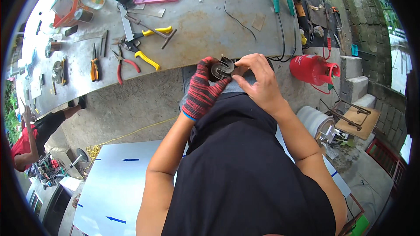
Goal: The person assembles a metal hook-shaped component by inserting small metal pins into its holes. They use a hammer to tap the pins into place and a chisel to adjust the fit. The person repeatedly checks the alignment and tightness of the pins throughout the process.
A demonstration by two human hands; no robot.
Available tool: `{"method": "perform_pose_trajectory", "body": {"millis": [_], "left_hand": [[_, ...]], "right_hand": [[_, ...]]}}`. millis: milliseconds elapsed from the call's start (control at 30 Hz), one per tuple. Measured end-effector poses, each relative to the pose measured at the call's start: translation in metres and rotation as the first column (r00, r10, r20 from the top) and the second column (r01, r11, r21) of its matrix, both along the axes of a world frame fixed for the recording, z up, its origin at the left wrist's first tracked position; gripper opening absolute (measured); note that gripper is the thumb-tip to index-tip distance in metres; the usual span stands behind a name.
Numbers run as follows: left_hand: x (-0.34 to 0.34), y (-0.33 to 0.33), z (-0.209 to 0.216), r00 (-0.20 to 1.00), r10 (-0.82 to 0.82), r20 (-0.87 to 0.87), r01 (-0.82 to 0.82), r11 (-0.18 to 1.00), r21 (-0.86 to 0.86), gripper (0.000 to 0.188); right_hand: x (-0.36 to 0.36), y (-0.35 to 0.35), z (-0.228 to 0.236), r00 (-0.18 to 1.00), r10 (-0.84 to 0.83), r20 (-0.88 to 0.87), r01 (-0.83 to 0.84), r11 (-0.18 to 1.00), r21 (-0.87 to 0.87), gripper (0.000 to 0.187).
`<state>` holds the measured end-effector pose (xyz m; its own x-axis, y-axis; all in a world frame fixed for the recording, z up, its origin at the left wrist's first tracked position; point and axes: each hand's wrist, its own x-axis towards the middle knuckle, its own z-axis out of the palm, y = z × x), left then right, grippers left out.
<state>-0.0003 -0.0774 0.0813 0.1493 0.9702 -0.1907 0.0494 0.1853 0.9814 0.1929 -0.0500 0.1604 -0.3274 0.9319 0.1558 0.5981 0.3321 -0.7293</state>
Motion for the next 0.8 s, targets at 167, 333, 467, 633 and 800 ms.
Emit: {"method": "perform_pose_trajectory", "body": {"millis": [167, 333, 467, 633, 800], "left_hand": [[-0.027, 0.06, -0.065, 0.971, 0.112, -0.21, -0.059, 0.967, 0.247, 0.063], [-0.041, 0.105, -0.095, 0.812, 0.275, -0.515, 0.071, 0.829, 0.555, 0.058], [-0.039, 0.111, -0.109, 0.8, 0.217, -0.559, 0.06, 0.899, 0.435, 0.06], [-0.037, 0.113, -0.107, 0.741, 0.158, -0.653, 0.127, 0.922, 0.366, 0.06], [-0.037, 0.113, -0.1, 0.727, 0.131, -0.674, 0.156, 0.924, 0.348, 0.06]], "right_hand": [[0.01, 0.031, -0.02, 0.999, -0.053, 0.004, 0.053, 0.998, 0.026, 0.027], [0.016, 0.064, -0.035, 0.992, -0.123, -0.003, 0.123, 0.992, -0.033, 0.022], [0.016, 0.088, -0.049, 0.988, -0.152, -0.012, 0.151, 0.985, -0.08, 0.019], [0.008, 0.128, -0.072, 0.989, -0.144, -0.029, 0.141, 0.987, -0.078, 0.016], [-0.012, 0.177, -0.089, 0.992, -0.123, 0.007, 0.124, 0.987, -0.104, 0.013]]}}
